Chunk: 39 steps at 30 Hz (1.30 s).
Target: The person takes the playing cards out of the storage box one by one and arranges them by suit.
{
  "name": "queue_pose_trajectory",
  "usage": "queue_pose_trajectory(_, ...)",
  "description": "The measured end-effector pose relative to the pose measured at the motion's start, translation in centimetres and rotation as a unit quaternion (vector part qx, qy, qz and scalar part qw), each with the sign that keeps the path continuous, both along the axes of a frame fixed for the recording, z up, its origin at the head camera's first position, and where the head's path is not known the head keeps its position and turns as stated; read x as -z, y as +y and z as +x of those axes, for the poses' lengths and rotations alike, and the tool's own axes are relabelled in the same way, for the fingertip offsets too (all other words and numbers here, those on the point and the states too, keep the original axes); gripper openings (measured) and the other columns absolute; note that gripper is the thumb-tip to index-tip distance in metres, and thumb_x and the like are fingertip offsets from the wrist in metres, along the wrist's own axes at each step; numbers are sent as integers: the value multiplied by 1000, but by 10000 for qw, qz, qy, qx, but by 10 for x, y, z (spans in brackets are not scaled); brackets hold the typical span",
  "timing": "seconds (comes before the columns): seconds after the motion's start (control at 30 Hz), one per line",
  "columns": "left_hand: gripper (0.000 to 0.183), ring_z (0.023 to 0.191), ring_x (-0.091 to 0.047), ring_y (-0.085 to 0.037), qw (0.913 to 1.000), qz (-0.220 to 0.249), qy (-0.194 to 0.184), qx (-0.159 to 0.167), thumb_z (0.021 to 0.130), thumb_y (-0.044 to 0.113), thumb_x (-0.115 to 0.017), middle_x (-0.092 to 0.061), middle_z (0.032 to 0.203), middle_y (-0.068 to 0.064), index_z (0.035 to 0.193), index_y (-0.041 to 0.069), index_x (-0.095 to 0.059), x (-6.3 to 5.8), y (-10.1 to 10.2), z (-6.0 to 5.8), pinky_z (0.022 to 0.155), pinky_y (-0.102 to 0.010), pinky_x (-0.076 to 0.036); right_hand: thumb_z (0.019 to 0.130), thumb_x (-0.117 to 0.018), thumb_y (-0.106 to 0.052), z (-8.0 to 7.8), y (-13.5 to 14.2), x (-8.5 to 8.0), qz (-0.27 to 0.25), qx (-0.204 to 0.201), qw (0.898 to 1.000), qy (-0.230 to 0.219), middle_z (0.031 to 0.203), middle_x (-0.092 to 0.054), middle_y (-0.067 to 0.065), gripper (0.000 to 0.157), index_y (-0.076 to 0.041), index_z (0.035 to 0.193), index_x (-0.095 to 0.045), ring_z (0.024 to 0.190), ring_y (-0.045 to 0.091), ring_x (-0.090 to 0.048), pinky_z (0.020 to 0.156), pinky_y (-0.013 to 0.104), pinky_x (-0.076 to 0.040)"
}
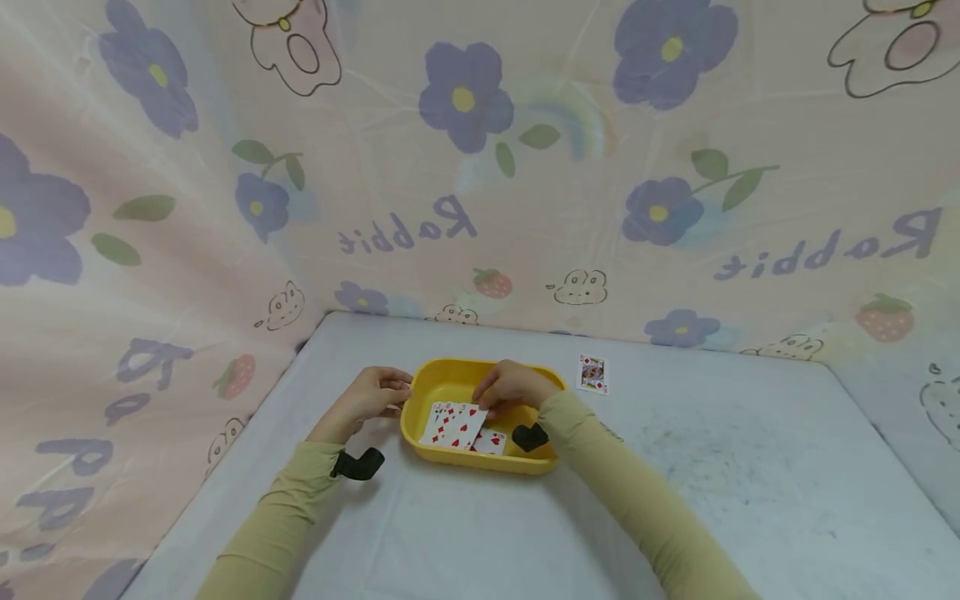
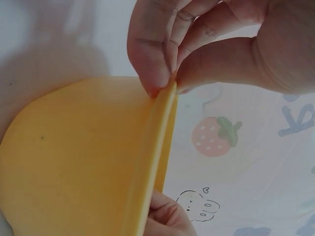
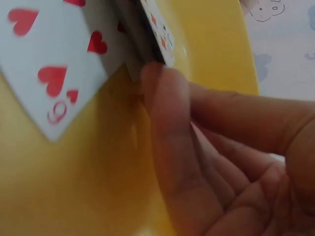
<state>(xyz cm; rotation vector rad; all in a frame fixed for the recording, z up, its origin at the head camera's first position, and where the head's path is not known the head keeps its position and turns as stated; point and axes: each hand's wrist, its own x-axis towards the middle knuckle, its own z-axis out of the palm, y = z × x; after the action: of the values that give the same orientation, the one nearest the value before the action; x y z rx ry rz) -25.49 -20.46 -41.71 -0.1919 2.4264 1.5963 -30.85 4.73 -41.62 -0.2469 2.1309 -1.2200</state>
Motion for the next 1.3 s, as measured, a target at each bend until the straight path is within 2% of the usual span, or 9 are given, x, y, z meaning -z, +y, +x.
queue_pose_trajectory(0.3,28,77,-60,-20,10000,3,-81,14,93,5,-61,-60,99,-14,120,-3,-58,-2,1,0,68,-31,-56,82,-68,5,7,25,-17,303,59,9986,436,95,-66,15,34,6,115,-63,64,20,-68,66,32,-57)
queue_pose_trajectory(0.5,28,76,-60,-20,9999,54,-106,49,93,4,-61,-60,97,-14,119,-4,-58,-2,-1,0,70,-34,-56,85,-65,8,7,59,-31,-225,132,9976,635,92,-57,17,45,1,128,-55,72,30,-69,72,41,-56)
queue_pose_trajectory(0.67,29,76,-59,-20,9999,67,-27,79,93,3,-61,-59,96,-14,120,-6,-56,-2,-1,1,69,-35,-56,91,-58,4,6,97,-45,-545,556,9949,638,104,-50,21,49,-3,137,-42,82,37,-68,72,41,-56)
queue_pose_trajectory(0.77,29,75,-59,-19,9999,79,19,88,92,2,-61,-59,96,-14,120,-6,-56,-2,0,1,67,-33,-56,96,-52,-2,8,120,-52,-652,902,9910,738,115,-49,26,43,-1,136,-37,87,39,-67,70,40,-56)
queue_pose_trajectory(0.83,28,74,-59,-19,9999,93,13,58,92,2,-61,-59,96,-14,119,-6,-57,-2,1,0,66,-32,-56,98,-51,-7,9,136,-53,-682,1130,9877,838,118,-52,27,36,-1,132,-39,87,39,-67,71,41,-56)
queue_pose_trajectory(0.93,27,73,-59,-19,10000,71,-16,27,92,2,-61,-59,96,-14,118,-6,-57,-2,2,-2,66,-32,-56,97,-55,-11,10,155,-52,-721,1521,9809,978,113,-58,25,31,1,123,-42,85,35,-68,74,41,-55)
queue_pose_trajectory(1.1,27,74,-59,-20,10000,20,-45,41,93,3,-60,-59,97,-14,119,-5,-57,-3,2,-6,66,-31,-56,94,-58,-9,13,191,-40,-1004,2062,9676,1057,104,-66,18,29,3,115,-42,84,23,-69,80,38,-54)
queue_pose_trajectory(1.2,27,75,-59,-20,10000,3,-51,18,94,3,-60,-60,97,-14,119,-4,-57,-4,2,-7,66,-31,-56,97,-54,-11,20,214,-29,-1166,2193,9644,907,106,-65,17,30,7,117,-41,96,25,-67,87,39,-51)
queue_pose_trajectory(1.3,28,76,-59,-21,10000,-6,-73,36,94,3,-60,-59,98,-15,120,-5,-57,-4,2,-6,68,-33,-56,100,-49,-15,25,233,-16,-1311,2402,9600,589,111,-61,14,38,11,126,-39,105,25,-63,94,39,-46)
